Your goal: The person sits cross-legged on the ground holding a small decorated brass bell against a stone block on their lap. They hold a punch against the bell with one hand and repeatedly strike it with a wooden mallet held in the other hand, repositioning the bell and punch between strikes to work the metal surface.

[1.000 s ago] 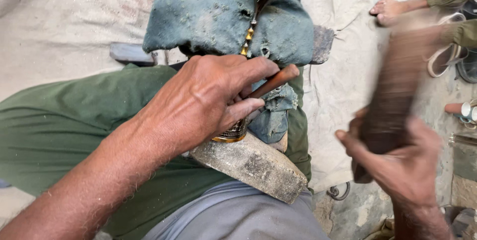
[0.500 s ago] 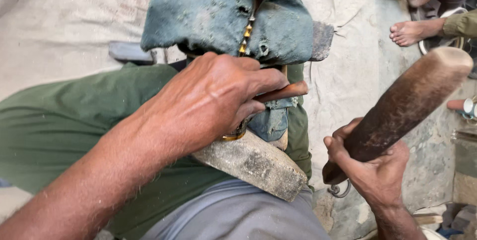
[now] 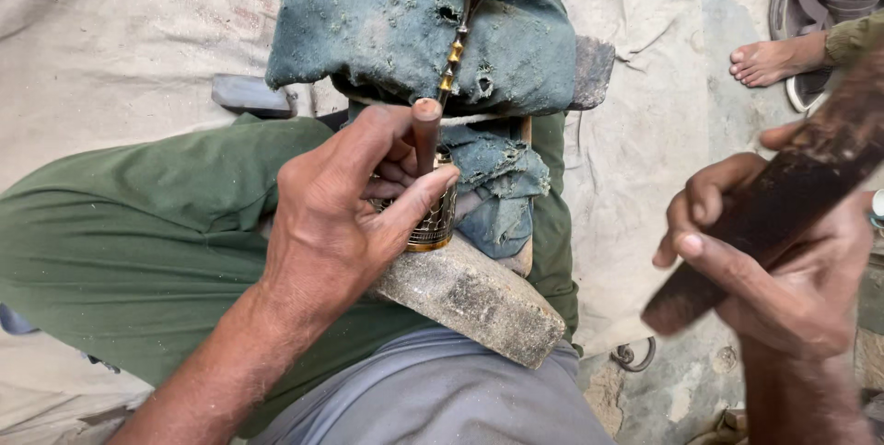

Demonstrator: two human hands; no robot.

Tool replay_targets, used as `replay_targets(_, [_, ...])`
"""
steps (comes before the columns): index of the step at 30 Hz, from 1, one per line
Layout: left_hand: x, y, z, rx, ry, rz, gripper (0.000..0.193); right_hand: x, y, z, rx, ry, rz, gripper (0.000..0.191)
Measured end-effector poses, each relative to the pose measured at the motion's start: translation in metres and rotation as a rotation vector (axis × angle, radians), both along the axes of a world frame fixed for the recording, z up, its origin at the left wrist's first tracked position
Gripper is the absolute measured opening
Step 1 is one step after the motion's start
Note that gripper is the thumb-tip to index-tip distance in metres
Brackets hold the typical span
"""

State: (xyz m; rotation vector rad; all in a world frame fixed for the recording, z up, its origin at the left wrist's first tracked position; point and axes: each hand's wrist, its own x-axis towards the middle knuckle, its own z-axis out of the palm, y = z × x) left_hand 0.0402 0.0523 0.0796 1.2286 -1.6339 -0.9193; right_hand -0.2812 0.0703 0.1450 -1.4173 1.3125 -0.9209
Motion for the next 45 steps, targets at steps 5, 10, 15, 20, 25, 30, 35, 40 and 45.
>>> replay_targets(5, [-0.007, 0.001, 0.010, 0.033, -0.015, 0.012, 0.038, 0.020, -0.032, 0.030, 0.527, -0.297, -0.368, 0.039])
replay_targets(10, [-0.010, 0.007, 0.018, -0.069, -0.090, -0.007, 0.038, 0.035, -0.042, 0.065, -0.270, 0.907, 0.300, 0.029])
replay_targets(15, [-0.010, 0.008, 0.017, -0.002, -0.061, 0.066, 0.039, 0.047, -0.054, 0.074, -0.288, 1.159, 0.327, 0.019])
replay_targets(20, [-0.010, 0.007, 0.014, -0.029, -0.016, 0.063, 0.035, 0.054, -0.054, 0.082, -0.399, 1.119, 0.282, 0.038])
replay_targets(25, [-0.009, 0.011, 0.016, -0.110, -0.104, 0.060, 0.030, 0.045, -0.047, 0.088, -0.451, 1.269, 0.390, 0.033])
replay_targets(30, [-0.007, 0.016, 0.021, -0.143, 0.007, 0.072, 0.034, 0.023, -0.036, 0.059, 0.289, 0.226, -0.170, 0.028])
replay_targets(35, [-0.010, 0.012, 0.018, -0.063, -0.031, -0.077, 0.046, 0.002, -0.026, 0.033, -0.338, 0.889, 0.235, 0.021])
replay_targets(40, [-0.017, 0.007, 0.018, -0.055, -0.168, -0.084, 0.048, 0.006, -0.018, 0.028, -0.292, 0.999, 0.181, 0.028])
replay_targets(45, [-0.014, 0.005, 0.023, -0.039, -0.166, -0.140, 0.041, 0.008, -0.020, 0.038, -0.292, 1.138, 0.275, 0.029])
